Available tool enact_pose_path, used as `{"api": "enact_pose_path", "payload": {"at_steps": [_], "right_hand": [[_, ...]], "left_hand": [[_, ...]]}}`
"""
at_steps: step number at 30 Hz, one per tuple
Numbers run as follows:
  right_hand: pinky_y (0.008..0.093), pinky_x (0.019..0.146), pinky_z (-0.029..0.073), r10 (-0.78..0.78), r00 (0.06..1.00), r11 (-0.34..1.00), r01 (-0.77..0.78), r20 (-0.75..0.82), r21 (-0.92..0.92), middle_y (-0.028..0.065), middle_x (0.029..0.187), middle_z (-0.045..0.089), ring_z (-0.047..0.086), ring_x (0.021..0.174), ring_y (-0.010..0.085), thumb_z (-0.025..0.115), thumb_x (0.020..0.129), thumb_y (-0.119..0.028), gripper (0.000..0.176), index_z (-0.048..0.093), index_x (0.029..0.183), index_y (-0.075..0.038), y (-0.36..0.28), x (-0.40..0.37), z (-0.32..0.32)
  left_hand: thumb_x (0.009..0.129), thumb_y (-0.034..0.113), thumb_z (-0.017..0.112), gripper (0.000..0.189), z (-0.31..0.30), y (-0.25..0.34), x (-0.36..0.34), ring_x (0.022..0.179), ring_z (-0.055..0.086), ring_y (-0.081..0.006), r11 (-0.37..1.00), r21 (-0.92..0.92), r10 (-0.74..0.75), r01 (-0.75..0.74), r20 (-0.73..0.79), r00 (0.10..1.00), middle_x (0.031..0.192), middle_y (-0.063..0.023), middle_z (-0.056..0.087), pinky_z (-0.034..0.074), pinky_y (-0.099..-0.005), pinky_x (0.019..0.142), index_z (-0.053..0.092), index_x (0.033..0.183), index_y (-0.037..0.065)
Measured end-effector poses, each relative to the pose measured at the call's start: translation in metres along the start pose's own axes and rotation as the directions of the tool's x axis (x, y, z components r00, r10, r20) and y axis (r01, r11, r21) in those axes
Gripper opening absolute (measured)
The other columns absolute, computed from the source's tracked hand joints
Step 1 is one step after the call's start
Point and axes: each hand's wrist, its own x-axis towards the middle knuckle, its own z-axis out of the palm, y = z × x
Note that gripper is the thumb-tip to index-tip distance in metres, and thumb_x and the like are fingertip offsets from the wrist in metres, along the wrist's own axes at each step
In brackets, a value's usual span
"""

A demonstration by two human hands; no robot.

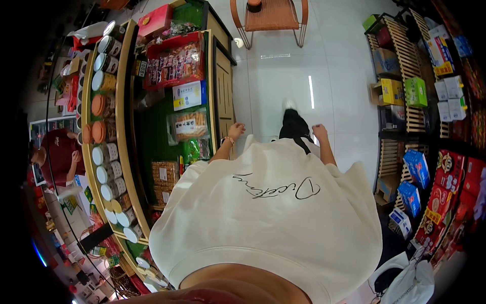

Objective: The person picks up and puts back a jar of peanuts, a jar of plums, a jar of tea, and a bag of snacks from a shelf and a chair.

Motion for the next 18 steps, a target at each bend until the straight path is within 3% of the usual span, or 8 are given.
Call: {"api": "enact_pose_path", "payload": {"at_steps": [4,6,11,14,15,16,17,18], "right_hand": [[0.0402,0.057,0.05,0.201,0.978,0.952,-0.185,0.045,-0.243,0.0188,0.076,0.065,0.063,0.061,0.0303,0.054,0.075,-0.027,0.034,0.063,0.086,0.003,0.029,0.041,-0.017],[0.0438,0.055,0.049,0.482,0.868,0.871,-0.49,0.118,0.045,0.0219,0.079,0.065,0.063,0.065,0.0335,0.053,0.075,-0.027,0.032,0.064,0.086,0.002,0.011,0.045,-0.033],[0.0442,0.057,0.049,0.091,0.99,0.994,-0.097,0.106,0.048,0.0238,0.08,0.064,0.062,0.068,0.034,0.053,0.076,-0.027,0.032,0.064,0.084,0.002,-0.041,0.153,-0.077],[0.0433,0.061,0.049,-0.304,0.942,0.836,0.334,0.14,-0.434,0.0267,0.08,0.062,0.062,0.071,0.0332,0.052,0.078,-0.028,0.032,0.064,0.082,0.002,-0.048,0.262,-0.063],[0.0422,0.063,0.049,-0.36,0.929,0.853,0.366,0.088,-0.372,0.0258,0.074,0.06,0.06,0.065,0.0322,0.052,0.08,-0.03,0.034,0.063,0.078,0.002,-0.072,0.293,-0.065],[0.041,0.057,0.048,-0.298,0.952,0.94,0.306,0.073,-0.153,0.0211,0.07,0.062,0.059,0.06,0.0297,0.052,0.079,-0.031,0.035,0.062,0.071,0.002,-0.127,0.296,-0.077],[0.034,0.043,0.043,0.044,0.987,0.997,-0.053,0.155,0.06,0.0132,0.074,0.064,0.056,0.052,0.0205,0.053,0.082,-0.025,0.025,0.06,0.095,-0.004,-0.194,0.297,-0.096],[0.0274,0.037,0.039,-0.01,0.992,0.994,-0.004,0.122,0.111,0.0103,0.072,0.063,0.052,0.049,0.0133,0.052,0.082,-0.026,0.029,0.058,0.099,-0.003,-0.241,0.304,-0.104]], "left_hand": [[0.085,0.026,0.054,0.034,-0.02,0.016,0.052,0.07,0.061,-0.0171,0.992,0.129,-0.026,0.016,0.074,0.997,0.084,-0.0114,0.067,0.049,-0.0282,0.065,0.061,0.105,-0.001],[0.085,0.026,0.054,0.034,-0.037,-0.006,0.092,0.069,0.061,-0.017,0.991,0.04,-0.129,0.128,0.02,0.991,0.083,-0.0112,0.067,0.049,-0.0281,0.063,0.062,0.105,-0.001],[0.084,0.02,0.05,0.029,-0.076,0.063,0.14,0.066,0.06,-0.02,0.897,-0.013,-0.44,0.441,-0.089,0.893,0.084,-0.0107,0.064,0.048,-0.0344,0.055,0.064,0.099,-0.001],[0.086,0.02,0.049,0.029,-0.076,0.114,0.194,0.066,0.06,-0.0209,0.939,0.107,-0.322,0.326,-0.054,0.945,0.085,-0.0106,0.065,0.048,-0.0346,0.055,0.061,0.104,0.0],[0.087,0.021,0.05,0.029,-0.074,0.12,0.221,0.068,0.061,-0.0209,0.802,0.596,0.05,-0.04,0.0,0.999,0.086,-0.0109,0.065,0.049,-0.0339,0.057,0.06,0.104,0.0],[0.087,0.022,0.05,0.029,-0.069,0.119,0.245,0.069,0.061,-0.021,0.341,0.871,0.331,-0.353,0.24,0.913,0.087,-0.0111,0.065,0.049,-0.0331,0.059,0.06,0.104,0.001],[0.088,0.023,0.051,0.028,-0.055,0.151,0.248,0.071,0.061,-0.0213,0.857,0.483,0.2,-0.177,0.003,0.98,0.088,-0.0115,0.065,0.049,-0.0323,0.063,0.06,0.104,0.001],[0.088,0.023,0.052,0.028,-0.039,0.202,0.251,0.074,0.061,-0.0215,0.99,-0.134,-0.052,0.036,-0.118,0.992,0.089,-0.0119,0.066,0.05,-0.0315,0.066,0.061,0.103,0.001]]}}
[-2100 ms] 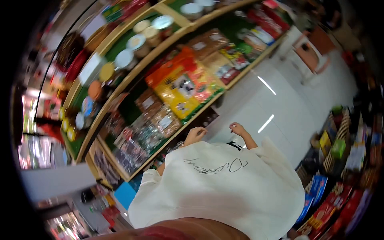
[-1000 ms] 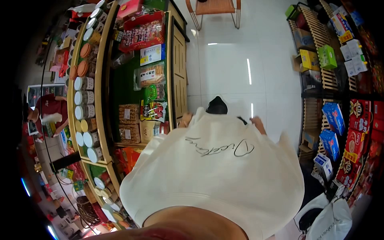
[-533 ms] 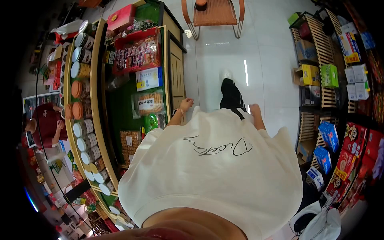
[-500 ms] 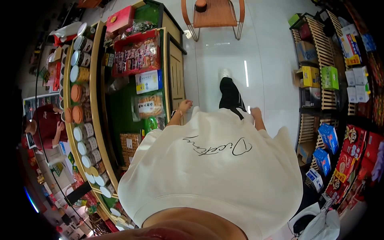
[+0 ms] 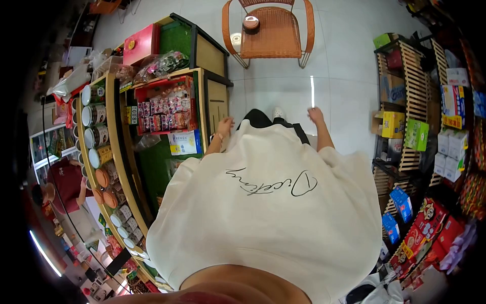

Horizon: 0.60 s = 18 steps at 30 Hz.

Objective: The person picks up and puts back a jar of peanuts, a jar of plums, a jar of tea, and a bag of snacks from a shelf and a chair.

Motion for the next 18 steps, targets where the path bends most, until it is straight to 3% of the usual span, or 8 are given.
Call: {"api": "enact_pose_path", "payload": {"at_steps": [2,6,9,13,15,16,17,18], "right_hand": [[0.0265,0.043,0.041,-0.136,0.991,0.989,0.136,-0.013,0.054,0.0096,0.076,0.065,0.055,0.054,0.0134,0.055,0.082,-0.029,0.033,0.057,0.104,-0.004,-0.066,0.023,-0.002],[0.0253,0.049,0.043,-0.243,0.97,0.961,0.239,0.008,0.139,0.0084,0.078,0.066,0.057,0.062,0.013,0.057,0.082,-0.035,0.037,0.057,0.105,-0.007,-0.147,0.058,0.006],[0.0255,0.052,0.044,-0.099,0.992,0.992,0.093,0.075,0.084,0.007,0.08,0.066,0.057,0.063,0.0132,0.057,0.082,-0.037,0.038,0.056,0.106,-0.008,-0.162,0.075,0.014],[0.0325,0.056,0.05,0.243,0.957,0.958,-0.262,0.157,0.117,0.012,0.079,0.066,0.06,0.062,0.0193,0.055,0.081,-0.033,0.037,0.058,0.102,-0.002,-0.152,0.091,0.017],[0.0349,0.054,0.05,0.348,0.922,0.937,-0.339,0.17,-0.083,0.0126,0.08,0.066,0.06,0.061,0.021,0.055,0.08,-0.033,0.037,0.059,0.099,-0.002,-0.143,0.106,0.011],[0.0361,0.054,0.05,0.397,0.902,0.912,-0.367,0.169,-0.182,0.0129,0.08,0.066,0.06,0.061,0.0218,0.054,0.08,-0.033,0.037,0.06,0.098,-0.001,-0.142,0.12,0.008],[0.0426,0.064,0.048,0.512,0.829,0.851,-0.452,0.225,-0.268,0.0142,0.092,0.065,0.06,0.072,0.0252,0.055,0.08,-0.033,0.041,0.056,0.111,-0.006,-0.146,0.136,0.005],[0.0411,0.064,0.049,0.497,0.835,0.859,-0.434,0.238,-0.27,0.0141,0.09,0.065,0.06,0.07,0.0246,0.055,0.08,-0.033,0.04,0.056,0.11,-0.006,-0.16,0.151,0.003]], "left_hand": [[0.086,0.024,0.055,0.029,0.022,0.039,0.024,0.079,0.062,-0.0217,0.999,-0.002,0.034,-0.034,0.049,0.998,0.089,-0.0125,0.066,0.049,-0.0308,0.072,0.061,0.104,0.001],[0.086,0.021,0.056,0.026,0.046,0.101,0.049,0.082,0.062,-0.0221,0.945,0.298,0.12,-0.138,0.078,0.99,0.088,-0.0135,0.066,0.048,-0.0312,0.074,0.062,0.102,0.001],[0.086,0.019,0.056,0.025,0.044,0.102,0.098,0.082,0.062,-0.021,0.95,0.293,0.062,-0.111,0.173,0.983,0.088,-0.0131,0.066,0.048,-0.03,0.072,0.062,0.101,0.0],[0.086,0.019,0.057,0.025,0.036,0.092,0.187,0.078,0.062,-0.0189,0.993,-0.03,-0.112,0.118,0.152,0.982,0.088,-0.0123,0.066,0.048,-0.0287,0.069,0.063,0.099,-0.002],[0.086,0.018,0.056,0.025,0.027,0.115,0.22,0.076,0.062,-0.0179,0.97,-0.077,-0.215,0.231,0.167,0.962,0.087,-0.0116,0.066,0.048,-0.0282,0.068,0.063,0.098,-0.003],[0.085,0.019,0.057,0.026,0.023,0.11,0.247,0.077,0.063,-0.0199,0.977,0.046,-0.211,0.206,0.17,0.963,0.086,-0.012,0.066,0.049,-0.0303,0.069,0.062,0.1,-0.002],[0.083,0.02,0.058,0.027,0.021,0.125,0.269,0.077,0.063,-0.021,0.976,0.156,-0.177,0.152,0.166,0.97,0.086,-0.0125,0.066,0.049,-0.0311,0.07,0.061,0.1,-0.001],[0.082,0.021,0.059,0.028,0.019,0.144,0.288,0.078,0.063,-0.0221,0.96,0.264,-0.143,0.096,0.167,0.975,0.086,-0.0131,0.066,0.049,-0.0318,0.071,0.061,0.101,-0.001]]}}
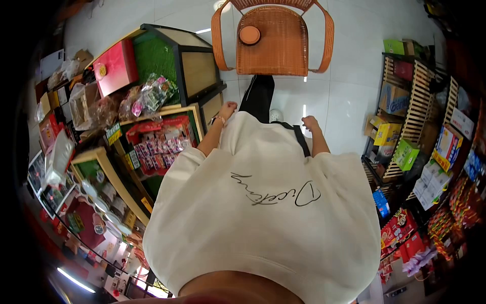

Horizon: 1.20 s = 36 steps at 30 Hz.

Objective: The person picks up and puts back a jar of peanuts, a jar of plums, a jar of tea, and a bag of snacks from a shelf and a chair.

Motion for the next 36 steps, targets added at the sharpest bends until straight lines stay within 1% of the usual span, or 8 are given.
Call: {"api": "enact_pose_path", "payload": {"at_steps": [8,11,12,15,18,21,25,36], "right_hand": [[0.0265,0.063,0.048,-0.547,0.795,0.809,0.582,-0.261,0.078,0.0085,0.082,0.064,0.06,0.068,0.0155,0.051,0.089,-0.03,0.034,0.06,0.101,0.001,-0.232,0.072,-0.041],[0.0363,0.07,0.047,-0.47,0.855,0.781,0.519,-0.219,0.349,0.0141,0.084,0.065,0.061,0.075,0.026,0.047,0.089,-0.04,0.045,0.059,0.104,0.0,-0.333,0.06,-0.032],[0.0362,0.071,0.047,-0.449,0.872,0.732,0.485,-0.197,0.479,0.0133,0.087,0.065,0.06,0.077,0.0248,0.047,0.089,-0.044,0.049,0.059,0.106,0.0,-0.357,0.063,-0.023],[0.0325,0.071,0.047,-0.585,0.702,0.669,0.701,-0.407,0.246,0.0119,0.091,0.062,0.057,0.082,0.0185,0.044,0.09,-0.049,0.053,0.059,0.107,0.0,-0.391,0.102,0.008],[0.0314,0.076,0.047,-0.53,0.777,0.631,0.629,-0.34,0.453,0.0116,0.102,0.06,0.056,0.087,0.0159,0.043,0.09,-0.05,0.053,0.058,0.111,-0.003,-0.413,0.085,0.003],[0.0313,0.076,0.047,-0.167,0.975,0.662,0.222,-0.147,0.716,0.0098,0.105,0.06,0.057,0.086,0.0158,0.044,0.091,-0.049,0.05,0.056,0.114,-0.006,-0.417,0.075,-0.008],[0.028,0.068,0.048,-0.157,0.987,0.69,0.088,0.029,0.719,0.0058,0.09,0.063,0.058,0.082,0.0136,0.051,0.088,-0.043,0.043,0.056,0.11,-0.007,-0.392,0.095,-0.027],[0.0277,0.078,0.046,-0.327,0.945,0.738,0.261,-0.009,0.623,0.0066,0.11,0.058,0.056,0.094,0.0163,0.049,0.089,-0.042,0.044,0.052,0.12,-0.01,-0.376,0.054,-0.078]], "left_hand": [[0.074,0.025,0.069,0.057,-0.036,0.168,0.141,0.111,0.05,-0.0314,0.809,0.51,0.285,-0.293,0.095,0.954,0.123,-0.0192,0.05,0.044,-0.0393,0.09,0.047,0.124,0.007],[0.068,0.024,0.074,0.076,-0.032,0.224,0.184,0.119,0.04,-0.0359,0.483,0.779,0.445,-0.4,0.175,0.878,0.135,-0.0187,0.036,0.041,-0.0446,0.092,0.035,0.132,0.009],[0.068,0.024,0.074,0.078,-0.026,0.239,0.196,0.121,0.038,-0.0369,0.499,0.773,0.467,-0.393,0.142,0.873,0.136,-0.018,0.033,0.04,-0.0466,0.093,0.034,0.133,0.011],[0.065,0.024,0.076,0.086,-0.01,0.262,0.221,0.126,0.03,-0.0397,0.48,0.797,0.49,-0.366,0.102,0.865,0.141,-0.016,0.027,0.038,-0.0513,0.093,0.029,0.137,0.016],[0.057,0.026,0.079,0.095,0.007,0.255,0.24,0.127,0.028,-0.0389,0.357,0.88,0.505,-0.312,0.099,0.857,0.14,-0.0126,0.028,0.039,-0.0555,0.088,0.029,0.137,0.025],[0.07,0.027,0.072,0.074,-0.004,0.252,0.245,0.122,0.033,-0.0369,0.366,0.848,0.502,-0.383,0.166,0.849,0.135,-0.0126,0.033,0.041,-0.0553,0.079,0.034,0.133,0.026],[0.068,0.029,0.072,0.073,-0.002,0.252,0.256,0.119,0.035,-0.0352,0.342,0.852,0.541,-0.396,0.165,0.824,0.133,-0.0118,0.034,0.042,-0.0551,0.076,0.036,0.131,0.027],[0.053,0.024,0.081,0.084,-0.026,0.273,0.143,0.115,0.038,-0.0388,0.768,0.52,0.545,-0.374,-0.225,0.808,0.127,-0.0174,0.038,0.039,-0.044,0.095,0.042,0.127,0.017]]}}
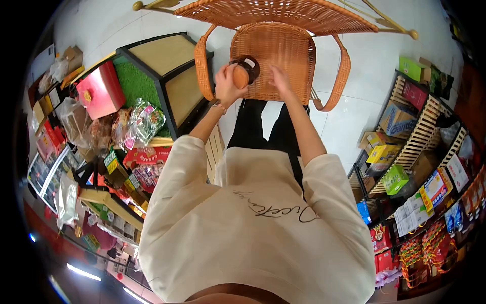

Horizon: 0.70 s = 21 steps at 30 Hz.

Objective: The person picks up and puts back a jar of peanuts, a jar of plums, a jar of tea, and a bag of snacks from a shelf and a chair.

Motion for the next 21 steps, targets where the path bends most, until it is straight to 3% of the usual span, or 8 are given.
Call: {"api": "enact_pose_path", "payload": {"at_steps": [4,7,8,11,13,15,18,21], "right_hand": [[0.0291,0.082,0.044,-0.101,0.989,0.987,0.113,0.105,-0.113,0.0057,0.109,0.056,0.054,0.095,0.0176,0.05,0.088,-0.045,0.048,0.051,0.121,-0.01,-0.028,-0.055,-0.018],[0.0329,0.086,0.042,-0.142,0.931,0.969,0.199,0.335,-0.143,0.005,0.114,0.052,0.051,0.098,0.017,0.05,0.088,-0.047,0.052,0.048,0.125,-0.011,-0.051,-0.108,-0.025],[0.0374,0.089,0.041,-0.045,0.899,0.986,0.109,0.435,-0.124,0.0052,0.124,0.047,0.047,0.109,0.0179,0.048,0.088,-0.049,0.056,0.042,0.13,-0.013,-0.063,-0.138,-0.023],[0.0397,0.09,0.042,-0.066,0.768,0.984,0.155,0.637,-0.084,0.0039,0.128,0.046,0.048,0.108,0.0201,0.045,0.089,-0.052,0.058,0.036,0.135,-0.018,-0.062,-0.193,-0.008],[0.0475,0.093,0.04,0.045,0.566,0.993,0.063,0.823,-0.097,0.0029,0.139,0.038,0.043,0.121,0.0243,0.033,0.09,-0.058,0.061,0.031,0.139,-0.022,-0.056,-0.218,0.005],[0.0506,0.095,0.038,0.105,0.575,0.99,0.012,0.812,-0.137,0.0049,0.14,0.038,0.042,0.124,0.0252,0.031,0.089,-0.061,0.064,0.031,0.139,-0.021,-0.059,-0.261,0.015],[0.0498,0.098,0.037,0.296,0.436,0.955,-0.15,0.85,-0.256,0.0074,0.137,0.041,0.045,0.122,0.0248,0.034,0.087,-0.063,0.068,0.033,0.138,-0.018,-0.066,-0.303,0.035],[0.0496,0.096,0.04,0.394,0.298,0.918,-0.08,0.87,-0.388,0.0088,0.132,0.048,0.048,0.119,0.0265,0.042,0.08,-0.069,0.077,0.037,0.136,-0.017,-0.053,-0.328,0.055]], "left_hand": [[0.053,0.02,0.083,0.084,-0.065,0.062,-0.072,0.119,0.038,-0.0351,0.989,-0.151,-0.034,-0.003,-0.239,0.97,0.125,-0.0176,0.038,0.036,-0.0428,0.099,0.041,0.125,0.008],[0.055,0.014,0.082,0.087,-0.116,0.122,-0.13,0.117,0.041,-0.0307,0.974,-0.225,-0.11,0.031,-0.35,0.93,0.125,-0.0152,0.038,0.038,-0.04,0.098,0.035,0.128,0.005],[0.055,0.014,0.082,0.088,-0.121,0.133,-0.15,0.116,0.042,-0.0281,0.954,-0.299,-0.139,0.022,-0.379,0.915,0.125,-0.0138,0.037,0.041,-0.0388,0.095,0.034,0.129,0.005],[0.054,0.02,0.083,0.088,-0.14,0.16,-0.196,0.115,0.042,-0.0282,0.84,-0.542,-0.291,0.019,-0.422,0.859,0.123,-0.0141,0.038,0.041,-0.0386,0.093,0.037,0.128,0.005],[0.055,0.023,0.084,0.09,-0.15,0.174,-0.219,0.113,0.045,-0.025,0.855,-0.516,-0.32,0.054,-0.443,0.837,0.123,-0.0116,0.038,0.045,-0.0367,0.087,0.036,0.129,0.006],[0.056,0.02,0.083,0.089,-0.162,0.186,-0.242,0.111,0.046,-0.0233,0.817,-0.577,-0.352,0.014,-0.48,0.804,0.122,-0.01,0.039,0.048,-0.0354,0.083,0.036,0.13,0.009],[0.058,0.017,0.082,0.088,-0.18,0.203,-0.285,0.113,0.045,-0.0211,0.707,-0.705,-0.481,0.046,-0.432,0.763,0.124,-0.0085,0.038,0.05,-0.0338,0.08,0.035,0.132,0.012],[0.058,0.015,0.082,0.089,-0.188,0.209,-0.332,0.115,0.044,-0.0199,0.705,-0.709,-0.492,-0.022,-0.511,0.704,0.125,-0.0076,0.038,0.051,-0.0339,0.081,0.035,0.133,0.014]]}}
